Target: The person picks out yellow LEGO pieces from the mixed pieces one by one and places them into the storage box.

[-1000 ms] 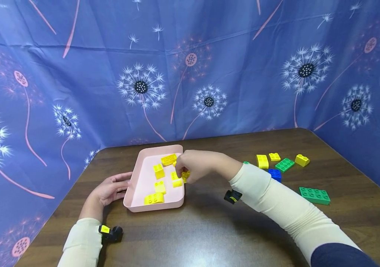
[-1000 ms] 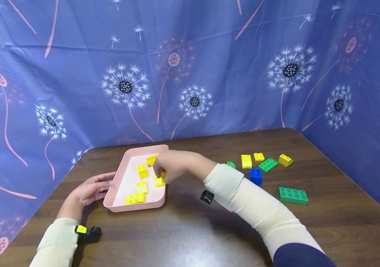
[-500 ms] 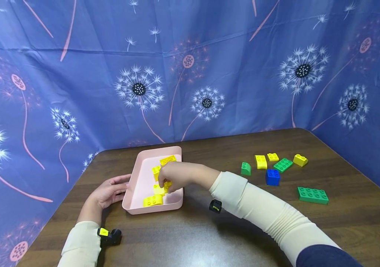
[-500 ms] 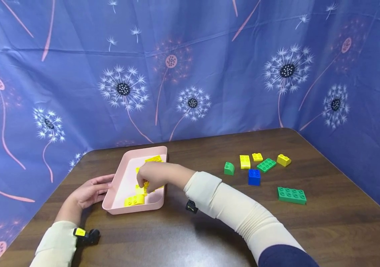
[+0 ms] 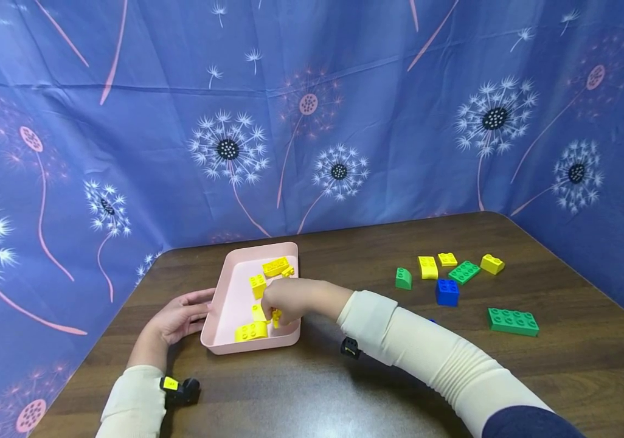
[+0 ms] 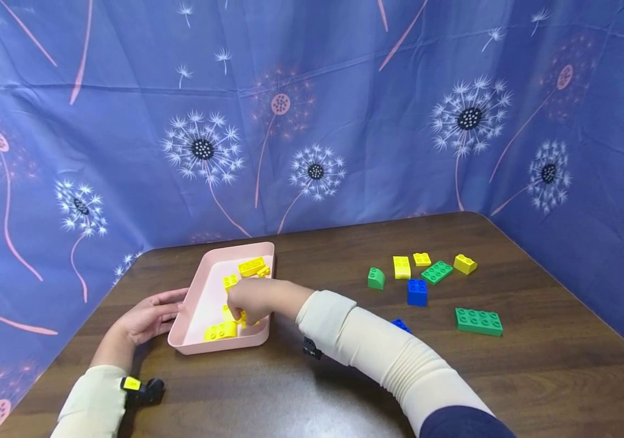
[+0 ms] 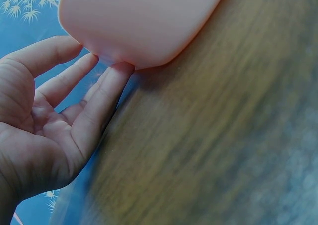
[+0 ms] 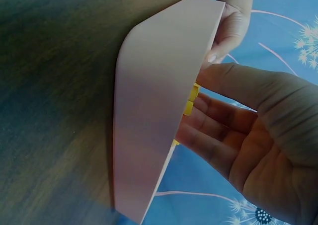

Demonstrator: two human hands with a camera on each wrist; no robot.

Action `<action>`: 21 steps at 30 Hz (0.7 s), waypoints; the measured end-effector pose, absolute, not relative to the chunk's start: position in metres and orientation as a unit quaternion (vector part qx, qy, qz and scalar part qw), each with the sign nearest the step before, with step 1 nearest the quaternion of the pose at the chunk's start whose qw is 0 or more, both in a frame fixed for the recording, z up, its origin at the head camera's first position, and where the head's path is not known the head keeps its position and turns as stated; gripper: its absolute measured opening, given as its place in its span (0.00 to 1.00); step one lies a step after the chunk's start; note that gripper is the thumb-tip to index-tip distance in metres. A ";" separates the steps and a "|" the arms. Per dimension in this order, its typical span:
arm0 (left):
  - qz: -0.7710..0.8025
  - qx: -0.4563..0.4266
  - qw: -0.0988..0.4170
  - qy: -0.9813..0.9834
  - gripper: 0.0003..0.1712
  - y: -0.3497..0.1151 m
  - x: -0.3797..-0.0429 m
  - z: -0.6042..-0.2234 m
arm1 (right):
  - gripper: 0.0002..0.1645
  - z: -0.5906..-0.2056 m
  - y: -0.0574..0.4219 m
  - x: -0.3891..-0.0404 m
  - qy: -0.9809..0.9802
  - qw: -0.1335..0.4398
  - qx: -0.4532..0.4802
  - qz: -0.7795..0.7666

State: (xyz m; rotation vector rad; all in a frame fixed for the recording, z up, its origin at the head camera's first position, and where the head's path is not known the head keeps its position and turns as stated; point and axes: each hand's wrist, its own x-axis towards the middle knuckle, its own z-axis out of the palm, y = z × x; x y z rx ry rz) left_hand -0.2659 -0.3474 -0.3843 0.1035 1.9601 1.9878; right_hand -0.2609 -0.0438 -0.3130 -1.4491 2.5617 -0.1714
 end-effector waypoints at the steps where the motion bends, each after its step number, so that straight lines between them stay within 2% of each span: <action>1: 0.700 0.038 0.173 0.692 0.32 -0.347 -0.266 -0.385 | 0.15 -0.314 -0.044 -0.261 0.866 0.100 -0.486 -0.057; 13: 0.701 0.048 0.176 0.689 0.31 -0.345 -0.262 -0.383 | 0.11 -0.320 -0.043 -0.259 0.868 0.100 -0.484 -0.046; 21: 0.701 0.049 0.178 0.688 0.31 -0.347 -0.264 -0.384 | 0.13 -0.312 -0.037 -0.259 0.868 0.085 -0.487 -0.052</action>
